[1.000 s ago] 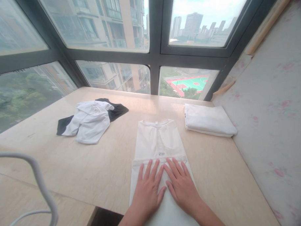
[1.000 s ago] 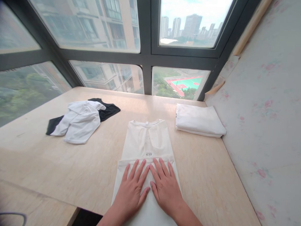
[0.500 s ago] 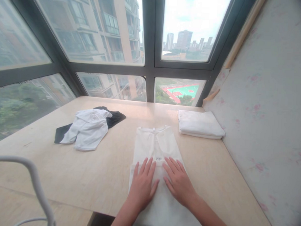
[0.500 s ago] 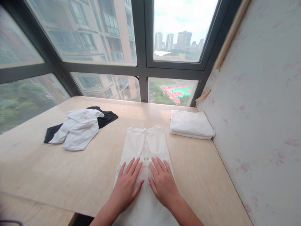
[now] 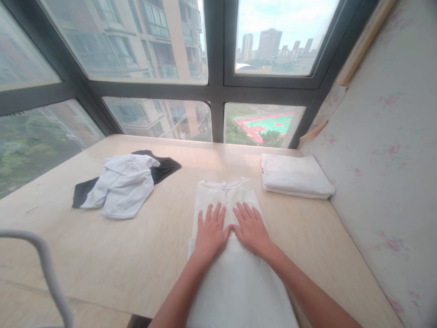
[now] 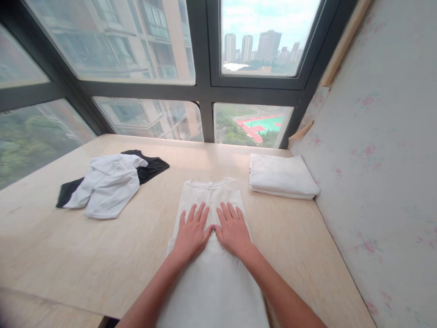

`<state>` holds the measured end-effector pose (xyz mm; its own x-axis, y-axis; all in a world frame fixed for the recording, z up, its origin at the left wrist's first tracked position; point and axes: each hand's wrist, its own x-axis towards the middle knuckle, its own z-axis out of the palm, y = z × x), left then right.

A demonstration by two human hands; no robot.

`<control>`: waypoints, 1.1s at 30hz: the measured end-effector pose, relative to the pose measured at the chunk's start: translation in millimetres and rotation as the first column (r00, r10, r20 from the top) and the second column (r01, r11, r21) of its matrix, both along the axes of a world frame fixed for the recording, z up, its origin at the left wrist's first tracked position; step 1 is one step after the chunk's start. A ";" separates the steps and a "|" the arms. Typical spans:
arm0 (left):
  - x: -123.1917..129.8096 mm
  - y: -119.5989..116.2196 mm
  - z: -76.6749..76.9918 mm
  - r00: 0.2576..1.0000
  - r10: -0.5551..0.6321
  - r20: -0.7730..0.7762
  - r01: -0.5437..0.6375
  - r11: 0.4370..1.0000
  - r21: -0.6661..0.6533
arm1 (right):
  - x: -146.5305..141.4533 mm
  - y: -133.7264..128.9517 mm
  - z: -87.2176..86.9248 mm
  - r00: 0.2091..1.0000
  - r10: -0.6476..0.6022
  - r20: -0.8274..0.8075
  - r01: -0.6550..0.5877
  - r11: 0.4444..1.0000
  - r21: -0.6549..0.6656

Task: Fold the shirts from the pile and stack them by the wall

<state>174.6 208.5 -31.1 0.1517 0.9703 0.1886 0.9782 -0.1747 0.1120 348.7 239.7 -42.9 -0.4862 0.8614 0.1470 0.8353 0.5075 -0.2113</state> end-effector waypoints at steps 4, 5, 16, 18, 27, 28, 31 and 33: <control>-2.9 11.5 1.0 1.000 -0.001 0.010 0.001 1.000 -0.004 | -1.7 9.8 4.2 1.000 -0.012 0.008 0.012 1.000 -0.019; -3.1 15.8 1.6 1.000 0.000 0.014 0.000 1.000 -0.004 | -2.6 13.3 5.6 1.000 -0.014 0.012 0.014 1.000 -0.025; -5.6 -42.6 49.4 0.991 -0.131 0.042 0.126 0.988 0.089 | 21.9 -19.6 34.1 0.948 0.078 -0.307 -0.034 0.988 0.148; -11.1 -90.0 54.2 0.973 -0.225 0.053 0.218 0.970 0.108 | 38.3 -59.4 41.8 0.926 0.180 -0.331 -0.131 0.978 0.165; -40.7 -205.3 -1.0 0.941 -0.330 0.075 0.268 0.862 0.431 | 106.2 -176.8 37.7 0.901 0.367 -0.230 -0.346 0.930 0.126; -43.2 -204.2 -0.7 0.933 -0.349 0.083 0.283 0.858 0.428 | 108.8 -177.3 35.7 0.903 0.368 -0.221 -0.343 0.928 0.147; -52.1 -196.9 12.5 0.900 -0.433 0.051 0.384 0.842 0.379 | 111.0 -174.9 32.2 0.901 0.383 -0.203 -0.345 0.917 0.199; -58.9 -193.1 22.7 0.874 -0.486 0.009 0.450 0.815 0.366 | 110.5 -173.5 31.4 0.899 0.393 -0.193 -0.353 0.912 0.209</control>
